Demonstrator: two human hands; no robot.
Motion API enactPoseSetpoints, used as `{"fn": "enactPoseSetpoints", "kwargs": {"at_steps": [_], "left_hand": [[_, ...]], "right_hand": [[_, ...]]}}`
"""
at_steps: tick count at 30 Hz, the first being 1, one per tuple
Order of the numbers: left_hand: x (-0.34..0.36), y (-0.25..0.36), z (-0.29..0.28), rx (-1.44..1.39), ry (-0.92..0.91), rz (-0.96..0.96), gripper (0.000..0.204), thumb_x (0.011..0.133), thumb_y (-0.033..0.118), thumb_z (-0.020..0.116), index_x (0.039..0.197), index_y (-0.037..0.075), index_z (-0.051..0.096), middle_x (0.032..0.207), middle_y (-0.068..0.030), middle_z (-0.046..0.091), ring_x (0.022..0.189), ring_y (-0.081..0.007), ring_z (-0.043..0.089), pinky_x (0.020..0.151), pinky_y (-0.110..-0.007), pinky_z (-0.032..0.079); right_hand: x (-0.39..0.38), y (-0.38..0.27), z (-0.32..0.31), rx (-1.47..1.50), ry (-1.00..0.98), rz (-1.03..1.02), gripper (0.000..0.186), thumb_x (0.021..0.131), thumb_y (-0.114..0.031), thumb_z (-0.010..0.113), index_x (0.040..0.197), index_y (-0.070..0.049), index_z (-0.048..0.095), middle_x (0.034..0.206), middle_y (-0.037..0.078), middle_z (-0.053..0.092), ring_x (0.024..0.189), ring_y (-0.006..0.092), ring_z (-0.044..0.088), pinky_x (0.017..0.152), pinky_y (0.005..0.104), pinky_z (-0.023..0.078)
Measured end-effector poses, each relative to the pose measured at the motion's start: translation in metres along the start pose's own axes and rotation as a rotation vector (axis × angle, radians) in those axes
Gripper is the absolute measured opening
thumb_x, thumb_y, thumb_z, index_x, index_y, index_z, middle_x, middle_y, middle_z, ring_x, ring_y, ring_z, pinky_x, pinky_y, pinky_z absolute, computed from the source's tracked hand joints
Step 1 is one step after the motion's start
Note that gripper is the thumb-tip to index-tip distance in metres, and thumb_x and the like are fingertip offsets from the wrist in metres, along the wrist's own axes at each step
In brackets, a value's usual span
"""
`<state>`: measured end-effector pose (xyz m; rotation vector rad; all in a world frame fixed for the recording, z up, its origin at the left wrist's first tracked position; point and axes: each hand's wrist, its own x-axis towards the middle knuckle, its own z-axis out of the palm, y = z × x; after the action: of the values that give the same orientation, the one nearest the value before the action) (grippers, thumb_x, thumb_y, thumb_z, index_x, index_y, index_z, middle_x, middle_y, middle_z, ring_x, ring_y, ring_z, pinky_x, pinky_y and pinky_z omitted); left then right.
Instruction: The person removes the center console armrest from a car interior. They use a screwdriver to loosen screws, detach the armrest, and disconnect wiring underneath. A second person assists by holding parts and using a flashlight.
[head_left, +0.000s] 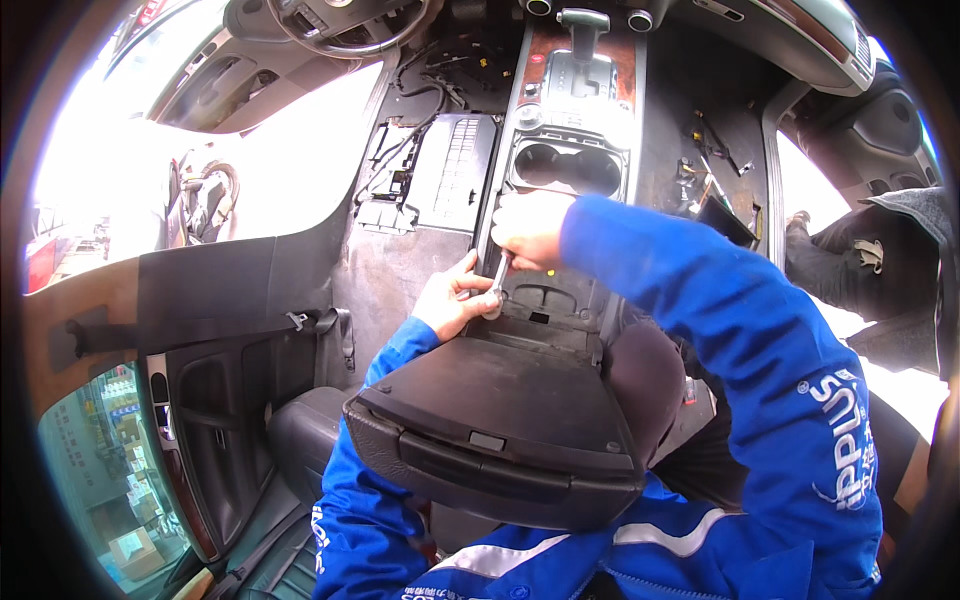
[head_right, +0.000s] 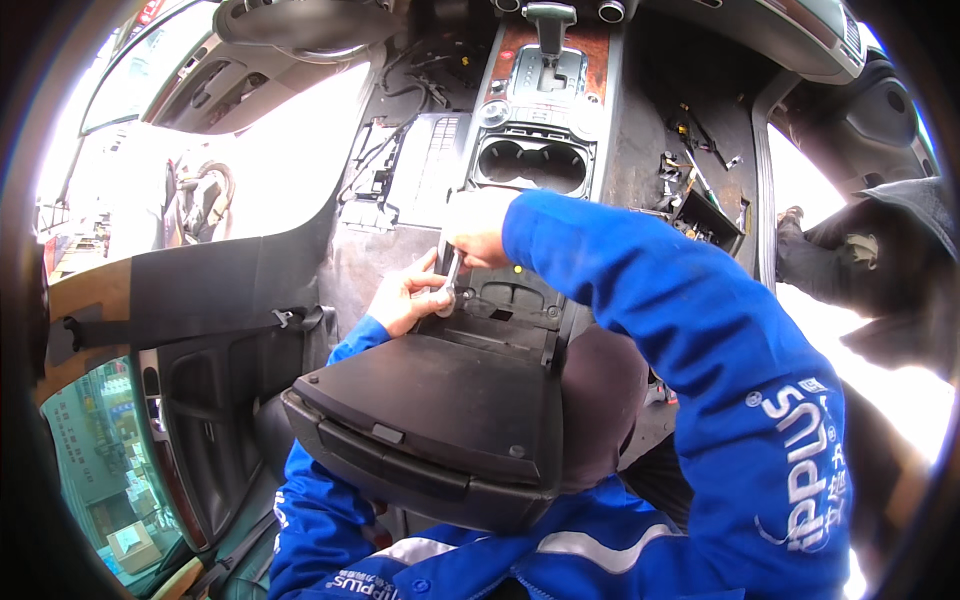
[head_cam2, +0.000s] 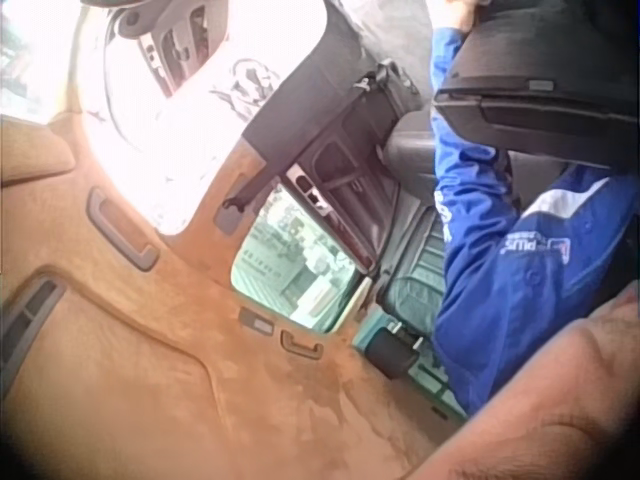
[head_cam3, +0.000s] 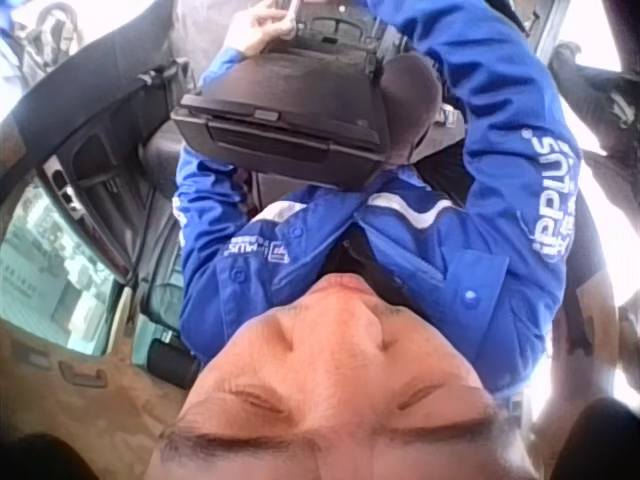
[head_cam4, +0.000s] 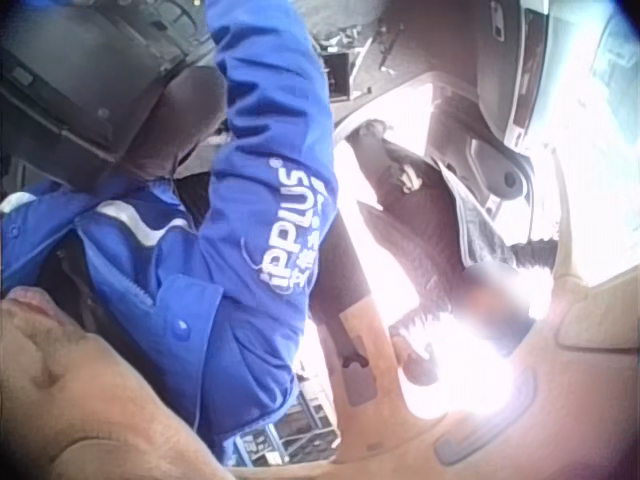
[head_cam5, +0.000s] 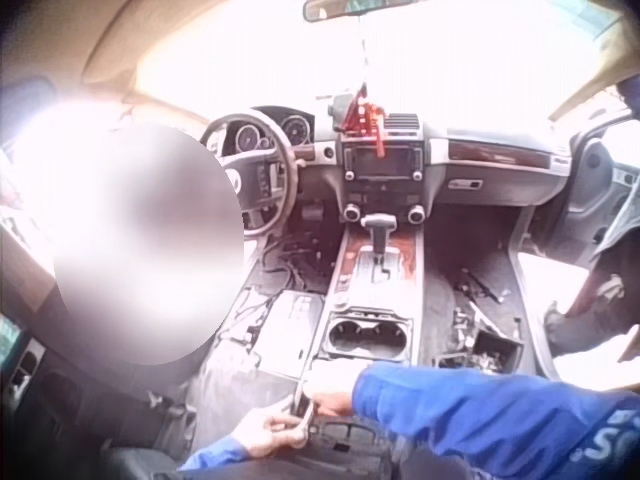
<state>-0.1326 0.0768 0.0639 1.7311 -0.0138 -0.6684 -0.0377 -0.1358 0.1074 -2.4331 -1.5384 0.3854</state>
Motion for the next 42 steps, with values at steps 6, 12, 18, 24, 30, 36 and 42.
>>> {"fn": "enactPoseSetpoints", "kwargs": {"at_steps": [6,12,18,24,30,36,42], "left_hand": [[-0.001,0.008,0.003,0.196,0.048,0.012,0.037,0.07,0.019,0.077,0.104,0.008,0.071,0.143,-0.0343,0.029,0.131,-0.0364,0.041,0.098,-0.042,0.042],[-0.001,0.008,0.003,0.18,0.053,0.039,0.033,0.072,0.016,0.075,0.103,0.008,0.072,0.143,-0.0318,0.033,0.106,-0.0242,0.061,0.087,-0.033,0.048],[-0.001,-0.001,0.002,0.024,0.082,0.046,0.029,0.078,0.012,0.071,0.105,0.002,0.069,0.142,-0.033,0.034,0.113,-0.0252,0.057,0.091,-0.032,0.046],[-0.002,0.0,-0.001,-0.06,-0.002,0.035,0.031,0.079,0.014,0.071,0.107,0.0,0.068,0.142,-0.0284,0.037,0.136,-0.0241,0.034,0.098,-0.035,0.041],[-0.001,0.006,0.001,0.161,0.047,0.041,0.036,0.073,0.015,0.076,0.107,0.005,0.07,0.143,-0.032,0.032,0.13,-0.0346,0.042,0.097,-0.041,0.043],[-0.002,0.015,0.002,0.222,-0.004,0.039,0.037,0.074,0.017,0.074,0.109,0.005,0.069,0.145,-0.0344,0.027,0.136,-0.0324,0.034,0.102,-0.04,0.037],[-0.003,0.013,0.002,0.253,0.029,0.028,0.034,0.074,0.021,0.076,0.104,0.009,0.071,0.142,-0.0364,0.029,0.129,-0.0349,0.044,0.095,-0.039,0.044]], "right_hand": [[-0.038,-0.043,0.007,-0.02,-0.045,0.403,0.024,0.08,-0.03,0.065,0.082,-0.007,0.072,0.083,0.011,0.069,0.081,0.0262,0.065,0.074,0.0351,0.05],[-0.072,-0.065,0.029,0.325,-0.146,0.573,0.044,0.086,-0.047,0.06,0.098,-0.005,0.061,0.081,0.017,0.066,0.079,0.0339,0.065,0.072,0.0433,0.051],[-0.025,-0.016,0.01,0.174,-0.103,0.307,0.037,0.077,-0.045,0.069,0.088,-0.011,0.063,0.083,0.009,0.062,0.085,0.0279,0.06,0.075,0.0411,0.048],[0.042,0.002,-0.008,-0.176,0.006,-0.125,0.03,0.071,-0.039,0.071,0.079,-0.01,0.07,0.084,0.009,0.064,0.092,0.0276,0.059,0.081,0.039,0.048],[-0.012,-0.007,-0.013,-0.036,-0.108,0.041,0.046,0.075,-0.051,0.068,0.073,-0.006,0.069,0.068,0.013,0.065,0.072,0.0322,0.066,0.068,0.0411,0.052],[-0.059,-0.066,0.004,0.313,-0.301,0.586,0.058,0.086,-0.059,0.05,0.09,-0.006,0.072,0.088,0.015,0.069,0.087,0.0303,0.066,0.077,0.0392,0.051],[-0.044,-0.043,0.012,0.409,-0.418,0.525,0.057,0.084,-0.06,0.052,0.09,-0.008,0.072,0.09,0.016,0.069,0.087,0.0304,0.066,0.078,0.0393,0.052]]}}
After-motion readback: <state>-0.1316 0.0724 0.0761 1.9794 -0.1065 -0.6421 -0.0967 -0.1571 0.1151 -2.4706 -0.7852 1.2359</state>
